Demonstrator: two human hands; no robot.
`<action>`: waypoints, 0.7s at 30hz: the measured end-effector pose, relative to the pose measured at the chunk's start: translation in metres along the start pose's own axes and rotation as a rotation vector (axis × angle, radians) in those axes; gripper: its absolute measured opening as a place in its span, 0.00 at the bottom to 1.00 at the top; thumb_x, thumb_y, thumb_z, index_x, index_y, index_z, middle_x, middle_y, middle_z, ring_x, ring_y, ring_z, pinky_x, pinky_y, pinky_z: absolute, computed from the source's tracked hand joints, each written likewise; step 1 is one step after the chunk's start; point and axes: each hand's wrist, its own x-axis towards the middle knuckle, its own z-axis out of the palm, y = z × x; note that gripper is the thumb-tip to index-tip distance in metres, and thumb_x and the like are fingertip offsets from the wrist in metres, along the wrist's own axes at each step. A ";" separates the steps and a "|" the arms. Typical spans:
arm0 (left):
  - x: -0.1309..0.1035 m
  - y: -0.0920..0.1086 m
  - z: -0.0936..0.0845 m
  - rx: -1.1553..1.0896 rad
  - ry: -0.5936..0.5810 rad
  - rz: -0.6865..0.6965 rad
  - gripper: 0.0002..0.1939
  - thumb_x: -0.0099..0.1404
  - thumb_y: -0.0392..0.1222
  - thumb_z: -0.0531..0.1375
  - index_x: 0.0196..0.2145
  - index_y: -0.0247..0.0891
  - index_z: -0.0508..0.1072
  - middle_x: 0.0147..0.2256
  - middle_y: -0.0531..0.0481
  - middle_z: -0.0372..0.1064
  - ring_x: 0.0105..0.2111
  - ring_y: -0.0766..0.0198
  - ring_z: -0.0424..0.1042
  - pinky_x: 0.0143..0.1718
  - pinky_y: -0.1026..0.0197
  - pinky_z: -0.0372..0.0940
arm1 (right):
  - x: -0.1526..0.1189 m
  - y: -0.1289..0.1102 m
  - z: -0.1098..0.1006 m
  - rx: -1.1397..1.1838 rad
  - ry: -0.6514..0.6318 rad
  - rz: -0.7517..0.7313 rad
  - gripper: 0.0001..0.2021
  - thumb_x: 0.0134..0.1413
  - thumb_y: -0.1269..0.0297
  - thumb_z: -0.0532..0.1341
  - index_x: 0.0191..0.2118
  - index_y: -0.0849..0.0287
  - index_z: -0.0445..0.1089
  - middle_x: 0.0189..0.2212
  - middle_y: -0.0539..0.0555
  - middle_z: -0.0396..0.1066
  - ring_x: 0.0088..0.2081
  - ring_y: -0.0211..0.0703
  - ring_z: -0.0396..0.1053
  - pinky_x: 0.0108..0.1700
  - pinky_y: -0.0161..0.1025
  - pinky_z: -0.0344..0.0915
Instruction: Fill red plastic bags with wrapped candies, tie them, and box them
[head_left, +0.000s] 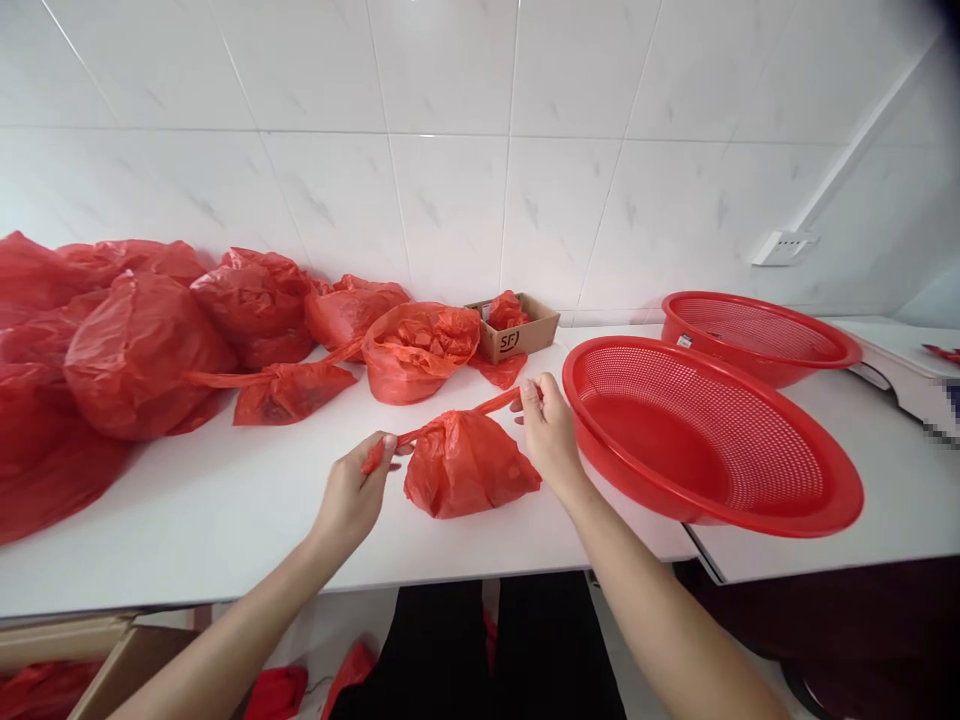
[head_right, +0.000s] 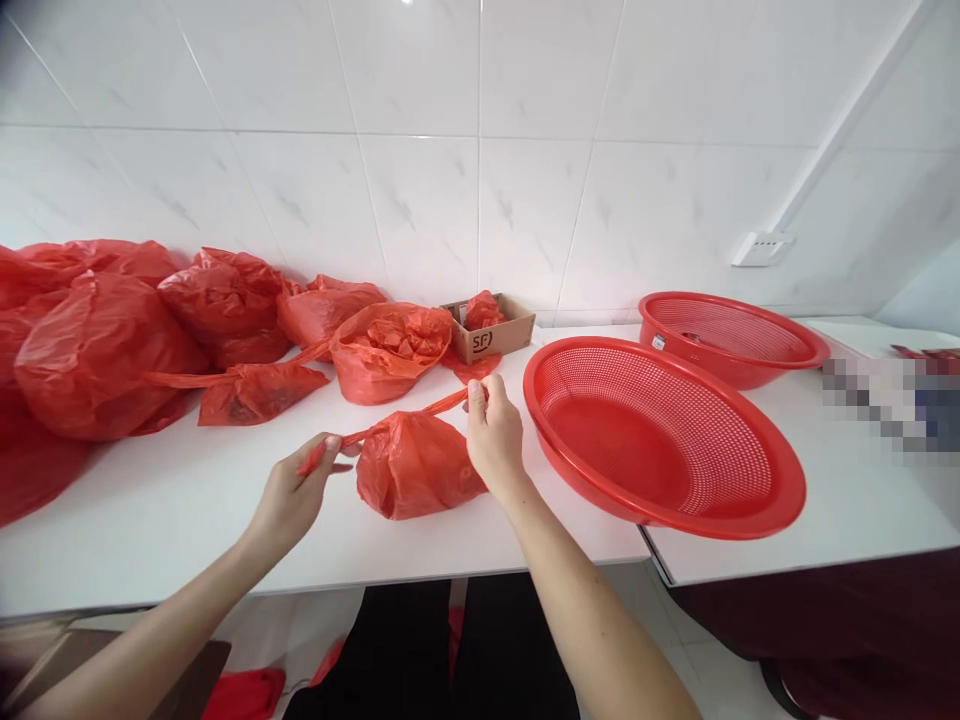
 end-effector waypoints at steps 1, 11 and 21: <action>-0.002 -0.001 0.010 -0.019 0.062 0.014 0.21 0.70 0.57 0.47 0.36 0.39 0.71 0.39 0.47 0.72 0.40 0.60 0.72 0.43 0.58 0.68 | -0.003 0.001 0.009 -0.074 0.022 0.000 0.15 0.66 0.52 0.44 0.33 0.54 0.56 0.28 0.49 0.69 0.32 0.42 0.68 0.31 0.36 0.57; 0.014 -0.019 0.050 0.260 0.106 -0.062 0.15 0.72 0.51 0.43 0.33 0.44 0.62 0.21 0.57 0.60 0.22 0.63 0.62 0.26 0.64 0.56 | -0.015 0.026 0.029 -0.565 -0.158 0.036 0.15 0.69 0.55 0.41 0.41 0.53 0.61 0.25 0.48 0.69 0.25 0.40 0.64 0.27 0.34 0.45; 0.045 -0.040 0.044 0.773 -0.163 -0.098 0.17 0.66 0.46 0.47 0.42 0.46 0.73 0.34 0.44 0.76 0.31 0.49 0.73 0.30 0.57 0.57 | 0.009 0.071 0.030 -0.722 -0.299 0.162 0.11 0.65 0.57 0.50 0.36 0.53 0.65 0.30 0.50 0.74 0.31 0.42 0.68 0.28 0.36 0.46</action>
